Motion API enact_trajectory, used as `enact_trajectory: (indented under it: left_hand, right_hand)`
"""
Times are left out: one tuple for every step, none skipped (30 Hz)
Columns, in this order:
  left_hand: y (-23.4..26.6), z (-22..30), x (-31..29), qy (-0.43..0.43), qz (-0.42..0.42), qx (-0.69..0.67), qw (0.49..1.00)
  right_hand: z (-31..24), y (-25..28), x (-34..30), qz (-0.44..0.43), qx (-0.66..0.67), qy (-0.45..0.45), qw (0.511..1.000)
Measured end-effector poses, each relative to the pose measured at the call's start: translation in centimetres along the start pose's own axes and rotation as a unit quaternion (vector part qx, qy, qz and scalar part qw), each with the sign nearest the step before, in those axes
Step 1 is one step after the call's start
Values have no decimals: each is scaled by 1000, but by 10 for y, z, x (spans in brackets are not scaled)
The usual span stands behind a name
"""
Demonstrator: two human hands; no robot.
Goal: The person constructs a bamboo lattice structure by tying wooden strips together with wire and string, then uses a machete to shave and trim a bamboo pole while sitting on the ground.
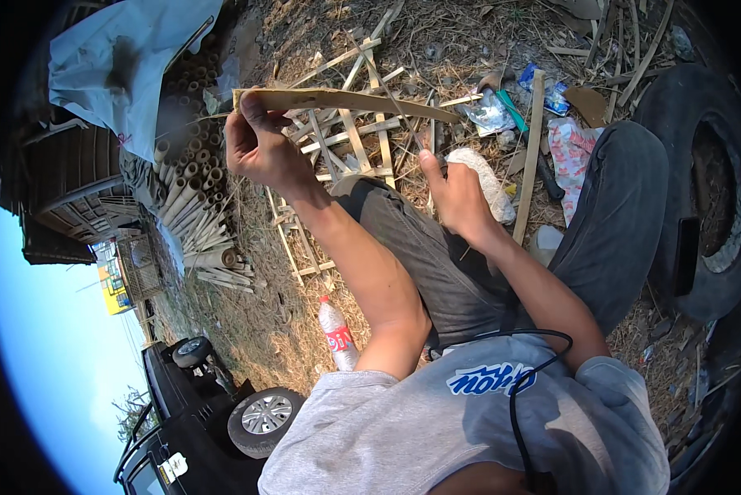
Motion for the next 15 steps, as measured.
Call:
enact_trajectory:
  left_hand:
    - [0,-5,-1,7,-19,7,1000]
    - [2,-5,0,10,-35,22,999]
    - [2,-6,0,8,-44,36,998]
    - [1,-9,-1,8,-48,35,998]
    - [0,-10,0,10,-66,1,998]
    - [-3,-11,-2,15,-82,-36,996]
    - [-3,-12,-2,17,-81,-34,996]
    - [-7,-7,0,6,-109,-52,993]
    - [-14,-6,0,-3,-141,-73,987]
    - [-17,-7,0,0,-142,-71,987]
    - [-23,-7,0,-7,-156,-104,982]
    - [-28,-6,-1,-14,-168,-136,976]
    - [-26,-6,0,-12,-173,-141,975]
    - [-23,-8,1,-14,-176,-143,974]
    - [-14,-15,2,7,-164,-155,974]
  right_hand:
    - [36,9,11,11,-19,-91,996]
    - [52,14,12,16,-35,-179,983]
    - [54,14,10,17,-33,-180,983]
    - [56,15,7,25,-24,-170,985]
    - [50,12,3,28,-16,-159,987]
    - [40,13,-2,26,-17,-161,986]
    - [23,9,-4,-6,-8,-126,992]
    - [1,3,-8,-41,0,-87,995]
    - [-27,7,-15,-7,53,20,998]
    - [-28,6,-15,-8,55,17,998]
    - [-35,8,-16,-2,55,58,997]
    - [-41,10,-17,4,56,100,993]
    - [-35,9,-13,22,52,99,993]
    - [-23,9,-5,25,52,100,993]
    - [16,4,8,6,32,-37,999]
Point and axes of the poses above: each hand's wrist, its own x-axis towards the middle knuckle, its own y-axis out of the back of the hand, z = x × y, the point moved 8 cm from there along x, towards the middle knuckle, and after that the axes turned 8 degrees about -z, right-handed, at the moved point
